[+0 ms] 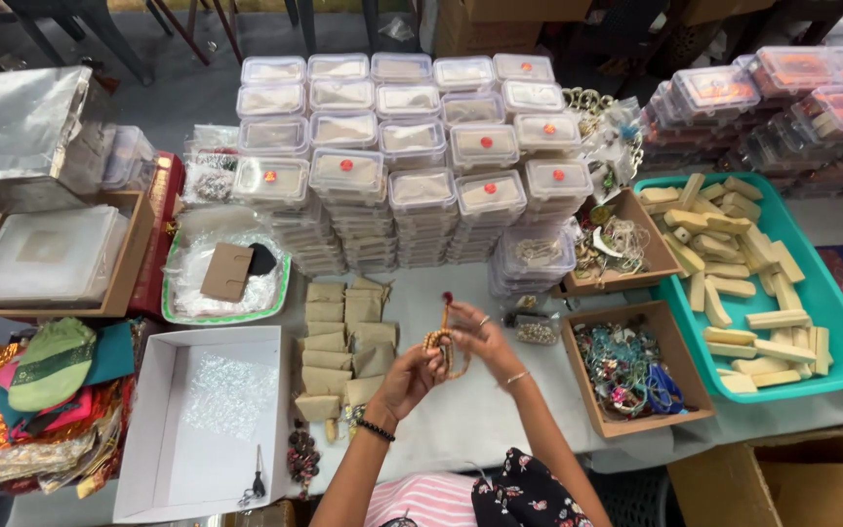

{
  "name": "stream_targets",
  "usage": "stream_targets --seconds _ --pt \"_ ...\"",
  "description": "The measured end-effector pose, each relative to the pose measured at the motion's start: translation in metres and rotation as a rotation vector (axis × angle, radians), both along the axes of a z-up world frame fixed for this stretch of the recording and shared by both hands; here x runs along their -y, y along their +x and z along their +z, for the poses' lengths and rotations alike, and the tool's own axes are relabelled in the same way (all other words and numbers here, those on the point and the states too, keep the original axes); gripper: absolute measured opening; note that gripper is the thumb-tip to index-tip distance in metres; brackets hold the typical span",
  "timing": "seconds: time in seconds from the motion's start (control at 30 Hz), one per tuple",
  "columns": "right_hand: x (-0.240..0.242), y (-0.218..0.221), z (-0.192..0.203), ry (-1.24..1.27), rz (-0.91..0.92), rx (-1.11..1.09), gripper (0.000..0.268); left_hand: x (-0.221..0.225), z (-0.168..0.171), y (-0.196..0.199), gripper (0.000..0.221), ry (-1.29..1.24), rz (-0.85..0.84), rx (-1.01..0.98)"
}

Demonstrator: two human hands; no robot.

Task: Sorting various jewelry items such as necklaces and bracelets and packing them into plastic bags and storage containers.

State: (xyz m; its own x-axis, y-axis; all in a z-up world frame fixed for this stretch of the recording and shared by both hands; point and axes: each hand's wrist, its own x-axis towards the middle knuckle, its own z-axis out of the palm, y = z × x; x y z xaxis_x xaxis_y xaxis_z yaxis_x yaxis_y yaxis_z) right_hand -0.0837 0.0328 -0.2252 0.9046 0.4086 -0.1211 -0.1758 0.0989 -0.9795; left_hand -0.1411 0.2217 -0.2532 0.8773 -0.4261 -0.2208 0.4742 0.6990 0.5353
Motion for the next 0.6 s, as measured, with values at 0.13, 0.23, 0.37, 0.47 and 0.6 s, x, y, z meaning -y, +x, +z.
stream_targets --seconds 0.13,0.23,0.37,0.47,0.6 --pt "0.023 -0.018 -0.036 0.224 0.051 -0.333 0.042 0.03 -0.07 0.003 0.013 -0.008 -0.037 -0.004" --pt "0.058 -0.029 -0.134 0.233 0.014 -0.427 0.036 0.066 -0.096 -0.01 0.009 0.162 -0.025 -0.132" --pt "0.102 -0.038 -0.251 -0.285 -0.028 -0.322 0.044 0.11 -0.171 -0.037 0.021 0.62 -0.023 -0.233" --pt "0.13 -0.035 -0.255 -0.472 0.006 -0.245 0.047 0.143 -0.194 -0.033 0.023 0.82 -0.004 -0.258" --pt "0.156 -0.018 -0.251 -0.58 -0.114 -0.169 0.038 0.179 -0.141 -0.016 0.049 1.559 0.408 0.132"
